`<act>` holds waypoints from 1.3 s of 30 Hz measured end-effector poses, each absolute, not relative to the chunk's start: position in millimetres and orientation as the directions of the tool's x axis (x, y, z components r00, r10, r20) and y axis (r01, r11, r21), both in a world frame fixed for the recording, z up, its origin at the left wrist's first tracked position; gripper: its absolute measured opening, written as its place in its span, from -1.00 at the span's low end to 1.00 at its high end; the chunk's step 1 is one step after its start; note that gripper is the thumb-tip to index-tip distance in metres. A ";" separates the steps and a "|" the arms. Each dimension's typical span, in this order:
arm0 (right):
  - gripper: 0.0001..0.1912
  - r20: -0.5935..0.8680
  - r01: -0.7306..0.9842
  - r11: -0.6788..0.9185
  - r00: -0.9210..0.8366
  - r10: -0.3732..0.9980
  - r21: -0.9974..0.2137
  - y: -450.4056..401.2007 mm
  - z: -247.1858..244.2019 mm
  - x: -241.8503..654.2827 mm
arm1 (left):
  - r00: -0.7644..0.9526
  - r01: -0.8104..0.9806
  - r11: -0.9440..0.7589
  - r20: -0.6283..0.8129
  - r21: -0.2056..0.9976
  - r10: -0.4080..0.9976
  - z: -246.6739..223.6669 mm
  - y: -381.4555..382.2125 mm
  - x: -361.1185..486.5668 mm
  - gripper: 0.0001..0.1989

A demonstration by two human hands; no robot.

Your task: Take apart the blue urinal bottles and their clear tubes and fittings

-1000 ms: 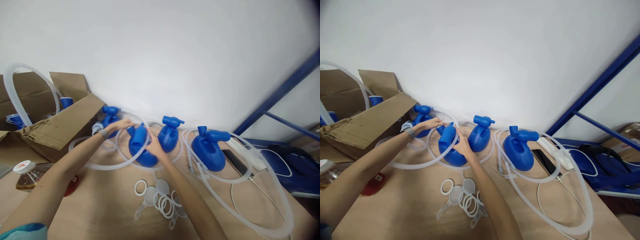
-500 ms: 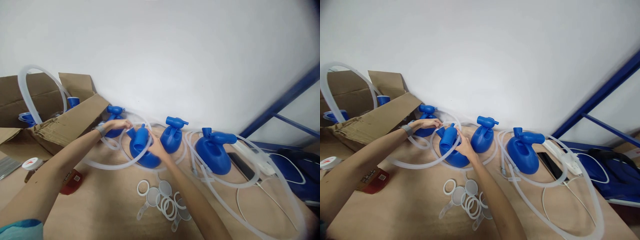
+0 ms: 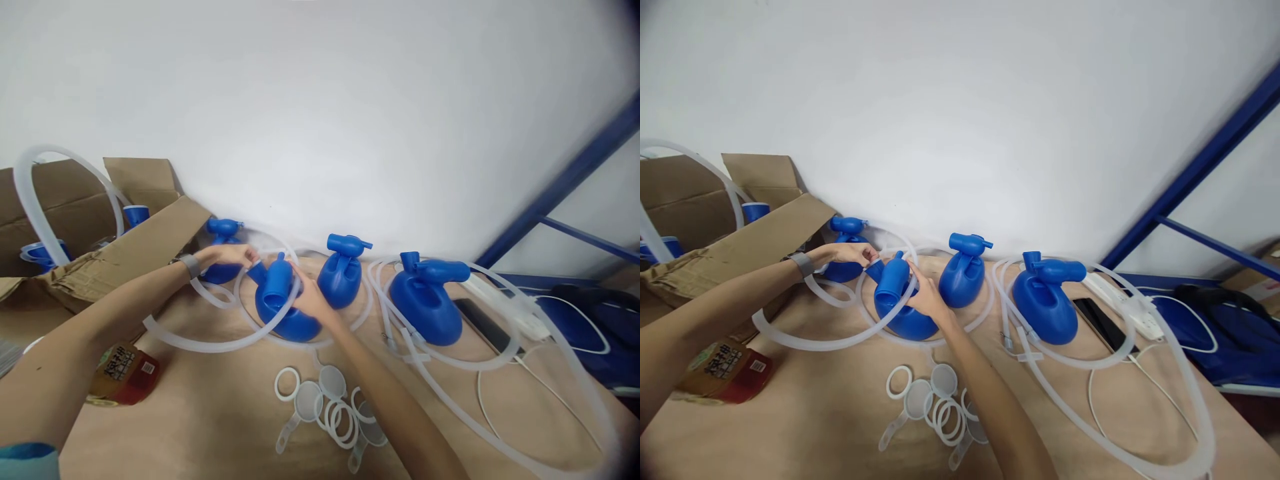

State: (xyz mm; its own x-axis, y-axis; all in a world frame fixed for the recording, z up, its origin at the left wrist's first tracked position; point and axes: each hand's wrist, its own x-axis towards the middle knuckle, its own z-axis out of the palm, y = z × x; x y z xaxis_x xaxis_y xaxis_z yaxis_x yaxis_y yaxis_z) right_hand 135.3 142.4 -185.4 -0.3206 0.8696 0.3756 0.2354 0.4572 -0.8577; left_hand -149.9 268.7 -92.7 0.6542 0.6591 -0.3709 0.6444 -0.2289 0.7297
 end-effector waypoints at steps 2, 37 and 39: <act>0.08 0.371 0.243 0.454 -0.321 0.872 -0.857 142.3 -184.9 135.8 | 0.663 0.642 -0.201 -0.404 0.740 0.630 -91.7 270.2 -150.5 -0.60; 0.11 0.405 0.209 0.495 -0.358 0.841 -0.843 140.8 -182.2 139.7 | 0.678 0.664 -0.098 -0.542 0.741 0.497 -73.3 262.9 -152.8 -0.81; 0.10 0.414 0.209 0.505 -0.360 0.836 -0.838 140.7 -181.5 140.2 | 0.678 0.666 -0.096 -0.546 0.740 0.493 -72.4 259.7 -155.0 -0.79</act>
State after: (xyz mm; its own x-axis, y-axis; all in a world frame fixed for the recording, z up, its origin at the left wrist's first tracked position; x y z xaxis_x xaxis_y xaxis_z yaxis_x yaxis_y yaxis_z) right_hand 140.2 140.7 -181.5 -0.3604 0.8361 0.4136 0.2090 0.5045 -0.8377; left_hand -155.0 259.7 -72.4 0.6778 0.4928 -0.5457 0.6657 -0.0962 0.7400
